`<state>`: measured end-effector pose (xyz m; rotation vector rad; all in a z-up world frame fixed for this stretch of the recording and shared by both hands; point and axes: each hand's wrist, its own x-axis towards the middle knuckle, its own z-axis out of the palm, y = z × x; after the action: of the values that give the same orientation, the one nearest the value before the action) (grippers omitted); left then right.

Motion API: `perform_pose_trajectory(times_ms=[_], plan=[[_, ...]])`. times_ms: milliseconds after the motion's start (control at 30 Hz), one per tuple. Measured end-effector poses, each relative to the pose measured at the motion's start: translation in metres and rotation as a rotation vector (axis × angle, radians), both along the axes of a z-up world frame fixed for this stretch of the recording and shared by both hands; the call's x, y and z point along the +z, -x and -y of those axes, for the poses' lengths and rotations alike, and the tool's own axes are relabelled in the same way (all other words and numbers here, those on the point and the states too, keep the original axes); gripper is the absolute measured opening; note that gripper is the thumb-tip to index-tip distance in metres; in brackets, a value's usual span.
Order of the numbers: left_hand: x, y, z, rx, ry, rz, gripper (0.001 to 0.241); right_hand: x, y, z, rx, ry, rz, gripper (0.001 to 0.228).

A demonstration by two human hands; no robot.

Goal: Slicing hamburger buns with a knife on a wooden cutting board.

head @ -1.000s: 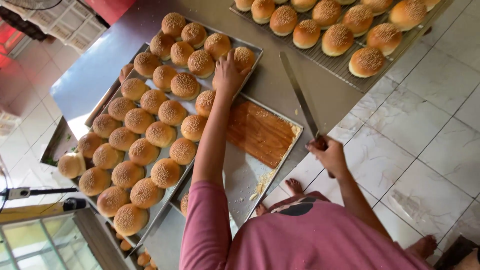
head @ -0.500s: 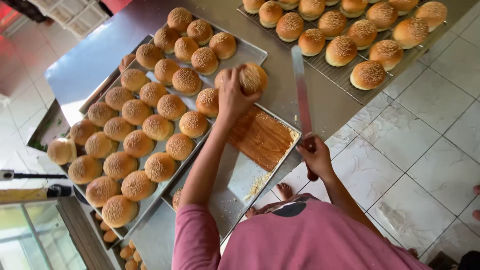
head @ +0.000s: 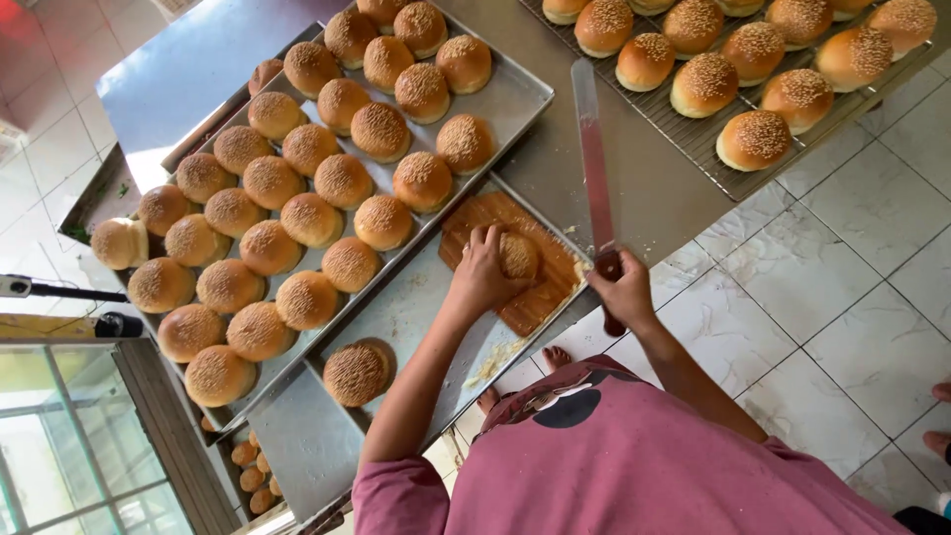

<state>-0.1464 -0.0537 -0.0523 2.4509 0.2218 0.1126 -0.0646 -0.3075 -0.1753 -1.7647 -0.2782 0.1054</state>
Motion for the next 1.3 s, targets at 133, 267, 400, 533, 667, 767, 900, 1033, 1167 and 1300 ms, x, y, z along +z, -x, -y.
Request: perform_pose_trajectory(times_ms=[133,267,400,533,667,767,900,1033,1167,1300], plan=[[0.012,0.016,0.012,0.007,-0.087,-0.118,0.099,0.020,0.036,0.003,0.030,0.046,-0.070,0.029],[0.016,0.024,0.029,0.014,-0.125,-0.159,0.094,0.026,0.042,0.017,0.110,-0.035,-0.179,0.026],[0.024,0.008,0.048,0.082,-0.112,-0.140,0.091,0.037,0.039,0.023,0.203,-0.143,-0.362,0.030],[0.007,0.006,0.072,0.112,-0.160,-0.023,0.089,0.019,0.055,0.032,0.121,-0.152,-0.356,0.025],[-0.012,0.028,0.084,0.040,-0.164,-0.068,0.084,0.017,0.094,0.031,0.030,-0.239,-0.489,0.021],[-0.018,0.038,0.088,-0.016,-0.166,-0.033,0.089,0.009,0.113,0.032,0.014,-0.221,-0.515,0.015],[-0.022,0.054,0.082,-0.018,-0.144,0.105,0.093,0.008,0.157,0.018,0.077,-0.372,-0.507,0.011],[-0.016,0.056,0.080,0.015,-0.038,0.067,0.097,0.030,0.181,0.011,0.054,-0.656,-0.627,0.009],[-0.035,0.064,0.069,0.021,0.046,0.037,0.099,0.025,0.197,0.015,0.052,-0.545,-0.552,0.011],[-0.062,0.049,0.062,0.157,0.260,0.191,0.084,0.025,0.196,0.021,0.059,-0.566,-0.559,0.012]])
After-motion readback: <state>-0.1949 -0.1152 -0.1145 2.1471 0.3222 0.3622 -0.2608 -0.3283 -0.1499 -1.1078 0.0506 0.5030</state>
